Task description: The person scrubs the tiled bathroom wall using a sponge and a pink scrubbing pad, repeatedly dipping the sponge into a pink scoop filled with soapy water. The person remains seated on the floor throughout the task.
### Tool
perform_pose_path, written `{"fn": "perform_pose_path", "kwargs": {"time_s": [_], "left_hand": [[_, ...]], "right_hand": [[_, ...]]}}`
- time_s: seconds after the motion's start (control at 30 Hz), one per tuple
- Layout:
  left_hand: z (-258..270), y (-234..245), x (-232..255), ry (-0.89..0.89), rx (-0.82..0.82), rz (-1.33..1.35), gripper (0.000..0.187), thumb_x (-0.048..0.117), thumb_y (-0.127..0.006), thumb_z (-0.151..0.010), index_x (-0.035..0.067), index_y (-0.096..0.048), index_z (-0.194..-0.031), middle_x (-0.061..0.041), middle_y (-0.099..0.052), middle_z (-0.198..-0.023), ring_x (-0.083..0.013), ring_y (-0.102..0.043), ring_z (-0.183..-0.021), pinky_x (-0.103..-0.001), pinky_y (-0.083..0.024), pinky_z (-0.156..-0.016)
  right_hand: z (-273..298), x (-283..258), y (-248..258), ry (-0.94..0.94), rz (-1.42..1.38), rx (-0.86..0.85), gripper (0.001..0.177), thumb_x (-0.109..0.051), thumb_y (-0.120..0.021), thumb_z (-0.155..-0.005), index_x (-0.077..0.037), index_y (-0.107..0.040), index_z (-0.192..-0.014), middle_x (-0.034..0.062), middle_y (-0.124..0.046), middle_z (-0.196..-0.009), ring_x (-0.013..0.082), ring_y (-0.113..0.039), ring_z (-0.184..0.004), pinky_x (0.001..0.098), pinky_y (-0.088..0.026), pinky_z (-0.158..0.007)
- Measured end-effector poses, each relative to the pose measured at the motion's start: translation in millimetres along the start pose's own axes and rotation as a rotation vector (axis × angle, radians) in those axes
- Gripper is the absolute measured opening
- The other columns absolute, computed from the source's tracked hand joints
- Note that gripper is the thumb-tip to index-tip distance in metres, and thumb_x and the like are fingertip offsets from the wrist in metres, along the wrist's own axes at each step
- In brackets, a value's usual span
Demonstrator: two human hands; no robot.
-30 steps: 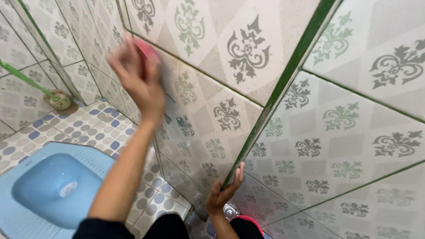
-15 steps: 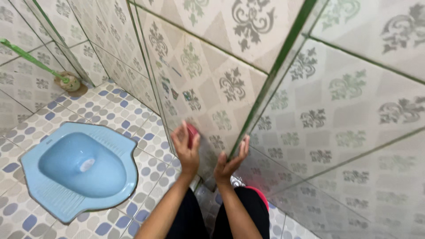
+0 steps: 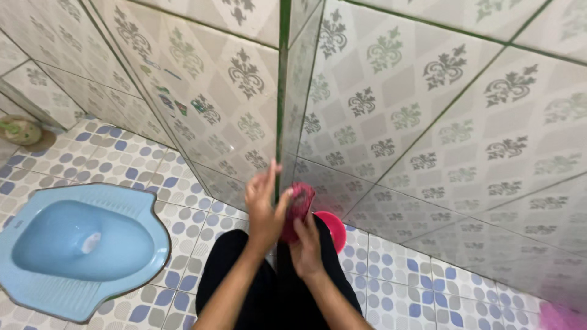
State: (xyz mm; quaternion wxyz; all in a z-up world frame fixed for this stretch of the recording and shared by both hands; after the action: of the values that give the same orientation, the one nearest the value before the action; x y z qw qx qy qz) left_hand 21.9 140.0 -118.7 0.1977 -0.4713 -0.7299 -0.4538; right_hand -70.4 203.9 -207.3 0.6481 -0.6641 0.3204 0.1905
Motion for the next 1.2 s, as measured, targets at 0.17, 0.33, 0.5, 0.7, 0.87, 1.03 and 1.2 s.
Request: {"fn": "perform_pose_path", "kwargs": {"time_s": [0.17, 0.33, 0.5, 0.7, 0.87, 1.03, 1.2], "left_hand": [[-75, 57, 41, -0.286, 0.269, -0.229, 0.069, 0.025, -0.071, -0.103, 0.013, -0.038, -0.163, -0.012, -0.032, -0.167, -0.0385, -0.026, -0.156, -0.053, -0.020, -0.130], [-157, 59, 60, -0.487, 0.409, -0.278, 0.071, 0.052, -0.055, -0.114, 0.021, -0.020, -0.168, -0.011, -0.010, -0.173, -0.0317, -0.008, -0.163, -0.051, -0.010, -0.131], [-183, 41, 50, -0.578, 0.439, -0.322, 0.083, 0.066, -0.044, -0.109, 0.019, -0.014, -0.170, -0.017, -0.003, -0.174, -0.0399, -0.001, -0.163, -0.058, 0.001, -0.130], [-189, 31, 34, -0.584, 0.464, -0.323, 0.076, 0.067, -0.026, -0.108, 0.024, -0.015, -0.169, -0.016, -0.009, -0.176, -0.0409, -0.006, -0.165, -0.057, 0.000, -0.130], [-188, 31, 34, -0.602, 0.461, -0.266, 0.075, 0.067, -0.015, -0.106, 0.025, -0.016, -0.169, -0.015, -0.011, -0.175, -0.0405, -0.007, -0.165, -0.058, -0.001, -0.130], [-190, 26, 34, -0.610, 0.478, -0.284, 0.083, 0.074, -0.016, -0.101, 0.026, -0.012, -0.169, -0.015, -0.009, -0.175, -0.0399, -0.005, -0.164, -0.060, 0.001, -0.129], [-192, 22, 29, -0.598, 0.481, -0.353, 0.088, 0.068, -0.048, -0.103, 0.026, -0.009, -0.171, -0.016, -0.004, -0.176, -0.0394, -0.003, -0.165, -0.060, 0.000, -0.130]], "right_hand": [[-83, -111, -61, 0.380, 0.577, -0.039, 0.058, -0.025, -0.051, -0.108, -0.002, -0.034, -0.159, 0.0152, -0.050, -0.151, 0.0289, -0.052, -0.138, 0.0435, -0.047, -0.113], [-151, -148, -124, 0.952, 1.173, -0.008, 0.054, -0.020, -0.042, -0.117, -0.015, -0.027, -0.169, 0.0167, -0.033, -0.162, 0.0308, -0.038, -0.152, 0.0392, -0.036, -0.130], [-199, -197, -178, 1.160, 1.066, -0.070, 0.047, -0.020, -0.042, -0.122, -0.020, -0.025, -0.166, 0.0100, -0.031, -0.170, 0.0275, -0.030, -0.157, 0.0375, -0.029, -0.132], [-236, -239, -194, 1.290, 0.979, -0.187, 0.043, -0.012, -0.050, -0.125, -0.023, -0.036, -0.164, 0.0024, -0.031, -0.166, 0.0214, -0.026, -0.158, 0.0333, -0.027, -0.133], [-181, -147, -120, 1.191, 1.025, -0.174, 0.070, 0.004, -0.052, -0.101, -0.022, -0.034, -0.163, 0.0209, -0.031, -0.168, 0.0429, -0.034, -0.157, 0.0502, -0.030, -0.130], [-219, -178, -127, 1.354, 1.025, -0.248, 0.074, 0.006, -0.052, -0.105, -0.030, -0.032, -0.166, 0.0102, -0.031, -0.172, 0.0352, -0.039, -0.154, 0.0427, -0.037, -0.129], [-292, -278, -210, 1.300, 0.898, -0.247, 0.048, -0.004, -0.057, -0.117, -0.031, -0.045, -0.155, -0.0108, -0.049, -0.157, 0.0093, -0.055, -0.143, 0.0245, -0.045, -0.116]]}}
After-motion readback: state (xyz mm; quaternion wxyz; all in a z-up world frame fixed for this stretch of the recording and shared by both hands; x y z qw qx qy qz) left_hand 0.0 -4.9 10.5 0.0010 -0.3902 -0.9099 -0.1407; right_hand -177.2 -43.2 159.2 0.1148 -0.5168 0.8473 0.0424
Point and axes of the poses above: each hand's wrist, its own z-axis away from the middle knuckle, its own y-axis out of the back of the hand, x = y × z, the point moved 1 cm from there along -z, towards the middle knuckle
